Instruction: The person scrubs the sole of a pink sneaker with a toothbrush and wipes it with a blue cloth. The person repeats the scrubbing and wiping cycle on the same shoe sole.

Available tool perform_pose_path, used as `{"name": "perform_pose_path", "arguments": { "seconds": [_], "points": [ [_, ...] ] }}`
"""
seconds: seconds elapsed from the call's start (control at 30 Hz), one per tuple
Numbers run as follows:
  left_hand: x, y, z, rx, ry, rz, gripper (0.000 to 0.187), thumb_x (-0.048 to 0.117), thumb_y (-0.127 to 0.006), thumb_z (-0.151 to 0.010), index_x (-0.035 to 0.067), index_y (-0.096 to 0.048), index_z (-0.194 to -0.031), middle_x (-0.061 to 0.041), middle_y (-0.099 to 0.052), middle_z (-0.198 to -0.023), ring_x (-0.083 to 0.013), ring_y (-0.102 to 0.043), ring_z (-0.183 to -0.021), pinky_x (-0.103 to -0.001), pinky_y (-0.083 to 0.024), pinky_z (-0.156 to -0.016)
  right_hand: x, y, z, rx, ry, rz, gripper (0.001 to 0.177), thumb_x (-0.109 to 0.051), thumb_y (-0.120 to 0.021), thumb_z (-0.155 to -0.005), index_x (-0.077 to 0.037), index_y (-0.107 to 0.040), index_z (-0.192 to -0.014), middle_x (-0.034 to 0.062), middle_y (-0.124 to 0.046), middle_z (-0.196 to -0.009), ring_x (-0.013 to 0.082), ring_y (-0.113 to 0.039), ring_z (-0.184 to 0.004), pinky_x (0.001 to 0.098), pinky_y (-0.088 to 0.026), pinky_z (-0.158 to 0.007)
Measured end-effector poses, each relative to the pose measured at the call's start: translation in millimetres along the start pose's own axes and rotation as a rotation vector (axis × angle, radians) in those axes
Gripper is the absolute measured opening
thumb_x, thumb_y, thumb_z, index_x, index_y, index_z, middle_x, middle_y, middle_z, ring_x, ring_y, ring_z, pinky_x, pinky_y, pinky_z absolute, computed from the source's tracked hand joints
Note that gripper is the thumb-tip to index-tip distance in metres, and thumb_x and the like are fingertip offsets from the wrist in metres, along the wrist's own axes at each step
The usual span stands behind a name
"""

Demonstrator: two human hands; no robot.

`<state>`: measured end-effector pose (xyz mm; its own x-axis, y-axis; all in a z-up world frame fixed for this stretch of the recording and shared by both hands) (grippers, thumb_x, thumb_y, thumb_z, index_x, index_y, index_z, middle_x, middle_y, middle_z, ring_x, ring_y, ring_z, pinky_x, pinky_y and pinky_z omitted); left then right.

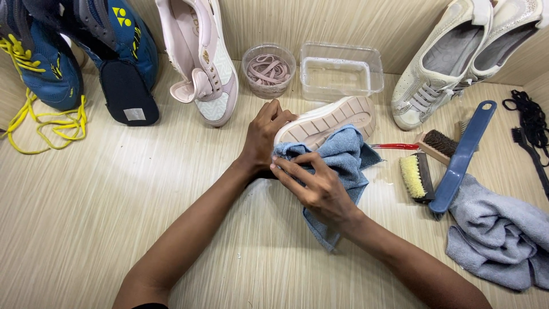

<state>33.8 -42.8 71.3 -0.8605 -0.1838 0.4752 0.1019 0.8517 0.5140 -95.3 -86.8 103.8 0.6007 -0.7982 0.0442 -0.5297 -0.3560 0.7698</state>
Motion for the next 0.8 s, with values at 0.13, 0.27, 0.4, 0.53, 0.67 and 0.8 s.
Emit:
{"name": "perform_pose_path", "arguments": {
  "seconds": [0.13, 0.27, 0.4, 0.53, 0.67, 0.8],
  "points": [
    [-36.5, -25.0, 16.5, 0.073, 0.003, -0.057, 0.022, 0.02, -0.078, -0.088, 0.011, -0.064, -0.102, -0.002, -0.035, -0.083, -0.025, -0.05, -0.071, -0.033, -0.048, -0.069, -10.5, -4.9, -11.4, 0.024, -0.058, -0.006, 0.033, -0.001, -0.05, -0.105, -0.005, -0.071, -0.131, 0.0149, -0.07, -0.121, 0.0262, -0.066, -0.102, 0.0332, -0.06, -0.081],
    [-47.1, -27.4, 17.1, 0.044, -0.029, -0.089, 0.02, 0.015, -0.079, -0.09, 0.01, -0.066, -0.104, -0.004, -0.037, -0.081, -0.0278, -0.051, -0.07, -0.037, -0.051, -0.067, -30.2, -25.9, -8.7, 0.011, -0.073, 0.174, 0.029, 0.001, -0.056, -0.103, -0.003, -0.07, -0.128, 0.0174, -0.072, -0.119, 0.0277, -0.066, -0.108, 0.0356, -0.058, -0.087],
    [-32.2, -21.3, 14.7, 0.053, -0.068, -0.13, 0.021, 0.017, -0.082, -0.087, 0.011, -0.067, -0.1, -0.003, -0.039, -0.08, -0.0255, -0.052, -0.069, -0.036, -0.051, -0.065, -40.5, -16.8, 3.5, -0.075, -0.12, 0.322, 0.029, -0.001, -0.056, -0.102, -0.007, -0.072, -0.126, 0.0092, -0.071, -0.106, 0.0187, -0.065, -0.105, 0.0313, -0.055, -0.091],
    [6.9, 6.6, -0.3, 0.018, -0.01, 0.004, 0.044, 0.032, -0.086, -0.074, 0.012, -0.065, -0.106, -0.003, -0.038, -0.084, -0.0242, -0.049, -0.073, -0.037, -0.05, -0.071, -27.3, -1.2, 15.6, -0.207, -0.176, 0.063, 0.032, 0.008, -0.054, -0.097, 0.001, -0.068, -0.125, 0.0206, -0.068, -0.119, 0.0281, -0.066, -0.096, 0.0375, -0.058, -0.077],
    [0.9, 1.2, -1.8, -0.01, -0.004, 0.043, 0.061, 0.033, -0.085, -0.056, 0.009, -0.065, -0.109, -0.005, -0.036, -0.085, -0.0272, -0.048, -0.073, -0.04, -0.049, -0.072, -1.7, 31.7, 15.6, 0.151, -0.119, -0.16, 0.041, 0.004, -0.041, -0.1, 0.001, -0.071, -0.127, 0.0214, -0.07, -0.125, 0.0302, -0.071, -0.099, 0.039, -0.061, -0.08],
    [-13.7, -4.9, 5.2, -0.007, -0.01, 0.04, 0.059, 0.031, -0.08, -0.057, 0.008, -0.067, -0.111, -0.007, -0.037, -0.083, -0.0298, -0.048, -0.072, -0.041, -0.049, -0.071, -5.3, 33.8, -12.7, 0.224, 0.037, 0.131, 0.037, 0.013, -0.044, -0.099, 0.01, -0.07, -0.125, 0.0225, -0.074, -0.113, 0.0304, -0.074, -0.099, 0.041, -0.063, -0.087]
  ]
}}
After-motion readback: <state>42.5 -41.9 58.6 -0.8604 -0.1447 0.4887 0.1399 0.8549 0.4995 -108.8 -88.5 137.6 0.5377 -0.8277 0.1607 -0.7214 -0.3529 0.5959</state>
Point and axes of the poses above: each hand's wrist, its own z-axis away from the middle knuckle, its own y-axis out of the back of the hand, x = y × z, the point moved 9 cm from there along -z, towards the middle knuckle
